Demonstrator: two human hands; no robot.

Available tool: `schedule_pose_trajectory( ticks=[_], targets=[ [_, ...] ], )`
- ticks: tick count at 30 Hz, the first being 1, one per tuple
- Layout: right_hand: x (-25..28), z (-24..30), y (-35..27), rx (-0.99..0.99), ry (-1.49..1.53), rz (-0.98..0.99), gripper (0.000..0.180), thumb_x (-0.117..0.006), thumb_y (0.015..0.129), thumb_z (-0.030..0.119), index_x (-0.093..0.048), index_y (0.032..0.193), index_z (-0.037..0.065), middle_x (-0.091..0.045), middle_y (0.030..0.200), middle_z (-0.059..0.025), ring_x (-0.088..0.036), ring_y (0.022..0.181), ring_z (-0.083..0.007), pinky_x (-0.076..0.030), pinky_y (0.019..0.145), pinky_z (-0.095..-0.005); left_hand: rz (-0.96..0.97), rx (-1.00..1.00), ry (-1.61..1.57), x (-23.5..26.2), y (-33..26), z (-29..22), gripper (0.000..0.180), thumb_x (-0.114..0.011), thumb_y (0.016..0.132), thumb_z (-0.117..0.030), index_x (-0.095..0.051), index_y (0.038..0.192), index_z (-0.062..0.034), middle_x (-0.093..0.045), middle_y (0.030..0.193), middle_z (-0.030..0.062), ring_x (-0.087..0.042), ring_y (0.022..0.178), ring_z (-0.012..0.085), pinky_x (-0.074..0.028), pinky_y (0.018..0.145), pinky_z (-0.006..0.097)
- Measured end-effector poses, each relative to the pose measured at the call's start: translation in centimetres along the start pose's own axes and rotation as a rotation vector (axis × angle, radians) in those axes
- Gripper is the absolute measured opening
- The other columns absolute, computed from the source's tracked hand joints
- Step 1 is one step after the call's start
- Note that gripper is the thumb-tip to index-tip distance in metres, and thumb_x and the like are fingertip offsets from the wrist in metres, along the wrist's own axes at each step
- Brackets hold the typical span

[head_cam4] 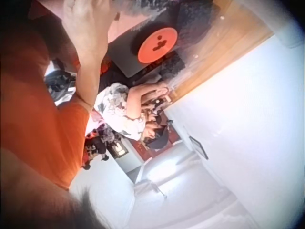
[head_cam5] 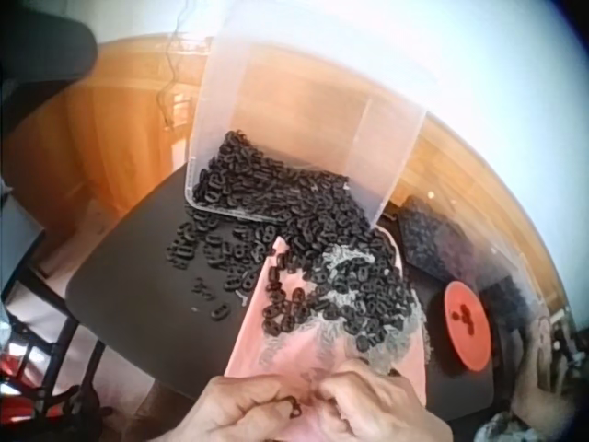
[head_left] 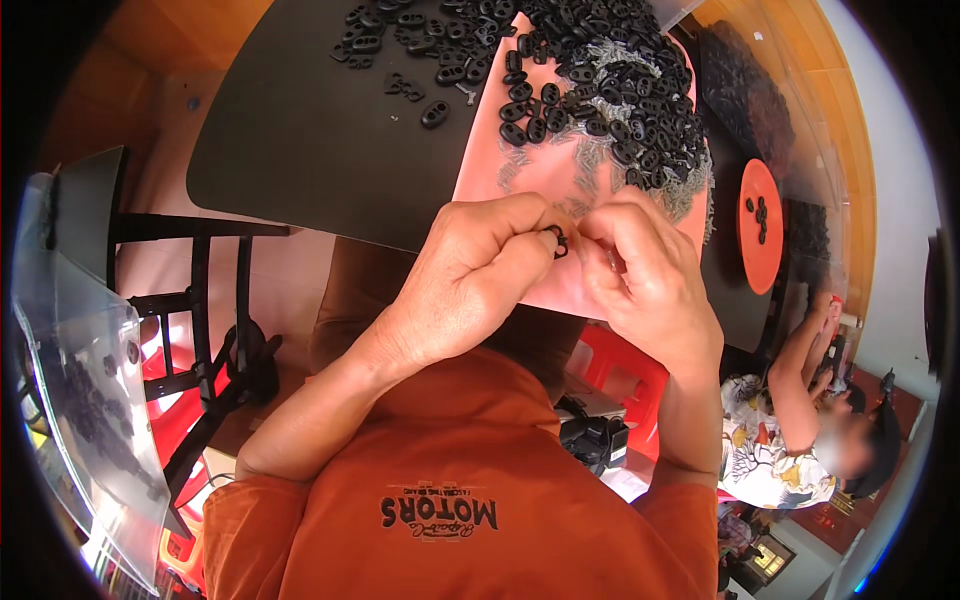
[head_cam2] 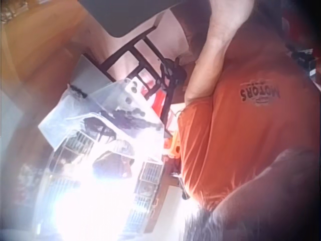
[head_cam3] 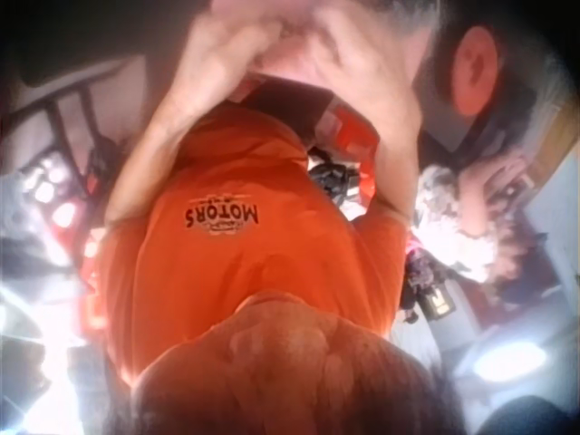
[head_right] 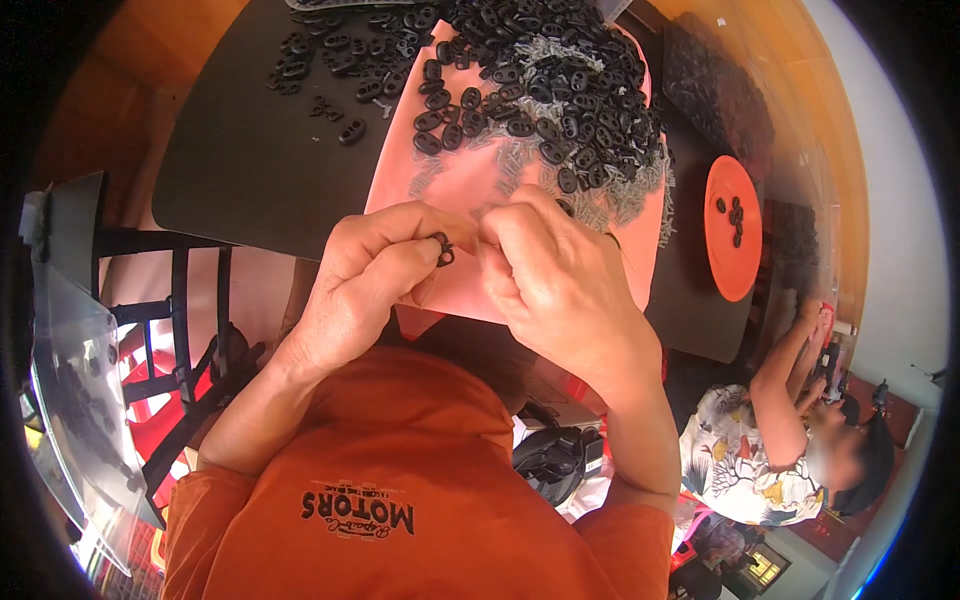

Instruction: The person sits at a table and repeatedly picks up small black plastic rings and metal screws from a pink tray. They insert the screws into the rings by hand and place the assembled units onto a red plate. The process is repetitive and involves fine motor manipulation of small components.

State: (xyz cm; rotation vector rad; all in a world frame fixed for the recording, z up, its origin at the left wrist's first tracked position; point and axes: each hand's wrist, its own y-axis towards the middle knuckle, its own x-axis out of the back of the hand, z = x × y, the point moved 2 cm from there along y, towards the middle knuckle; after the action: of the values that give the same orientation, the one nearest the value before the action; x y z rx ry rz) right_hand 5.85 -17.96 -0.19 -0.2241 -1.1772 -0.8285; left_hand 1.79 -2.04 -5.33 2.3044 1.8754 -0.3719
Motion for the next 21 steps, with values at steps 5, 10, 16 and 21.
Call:
schedule_pose_trajectory(
  ticks=[5,10,16,21],
  targets=[
    [0.2,-0.5,-0.2,0.042,-0.01,0.058,0.017,-0.063,0.078,0.001,-0.05,0.088,0.005,-0.054,0.078,-0.0095,-0.059,0.062,-0.0305,-0.046,0.05,-0.0406,-0.027,-0.024,0.018,-0.3,0.1,0.2,0.017,-0.047,0.085,-0.005,-0.061,0.085,0.0054,-0.051,0.063,0.0067,-0.047,0.059,0.009,-0.041,0.054,0.027],
    [0.5,-1.4,-0.2,0.055,0.06,0.127,0.018,-0.063,0.078,0.002,-0.051,0.091,0.004,-0.054,0.084,-0.0105,-0.06,0.064,-0.0311,-0.047,0.051,-0.0408,-0.018,-0.099,0.025,-0.4,0.2,0.5,0.018,-0.047,0.085,-0.005,-0.061,0.084,0.0059,-0.051,0.063,0.0056,-0.046,0.058,0.0085,-0.041,0.054,0.026],
    [0.2,-0.9,-0.8,0.224,-0.106,0.023,0.027,-0.063,0.071,-0.006,-0.059,0.097,0.0,-0.056,0.085,-0.0098,-0.061,0.064,-0.0245,-0.05,0.052,-0.034,-0.032,0.048,-0.09,-0.2,0.0,0.0,0.02,-0.047,0.086,-0.008,-0.06,0.079,0.005,-0.05,0.062,0.0007,-0.043,0.056,0.0066,-0.035,0.049,0.024],
    [-0.3,-1.3,-1.7,0.338,-0.167,-0.056,0.027,-0.064,0.068,-0.01,-0.061,0.094,-0.003,-0.057,0.083,-0.0104,-0.061,0.063,-0.0216,-0.05,0.051,-0.0321,0.016,0.154,-0.075,-0.1,0.2,-0.5,0.033,-0.046,0.084,-0.014,-0.067,0.101,0.0051,-0.054,0.072,-0.0013,-0.047,0.064,0.0054,-0.04,0.056,0.021]
  ],
)
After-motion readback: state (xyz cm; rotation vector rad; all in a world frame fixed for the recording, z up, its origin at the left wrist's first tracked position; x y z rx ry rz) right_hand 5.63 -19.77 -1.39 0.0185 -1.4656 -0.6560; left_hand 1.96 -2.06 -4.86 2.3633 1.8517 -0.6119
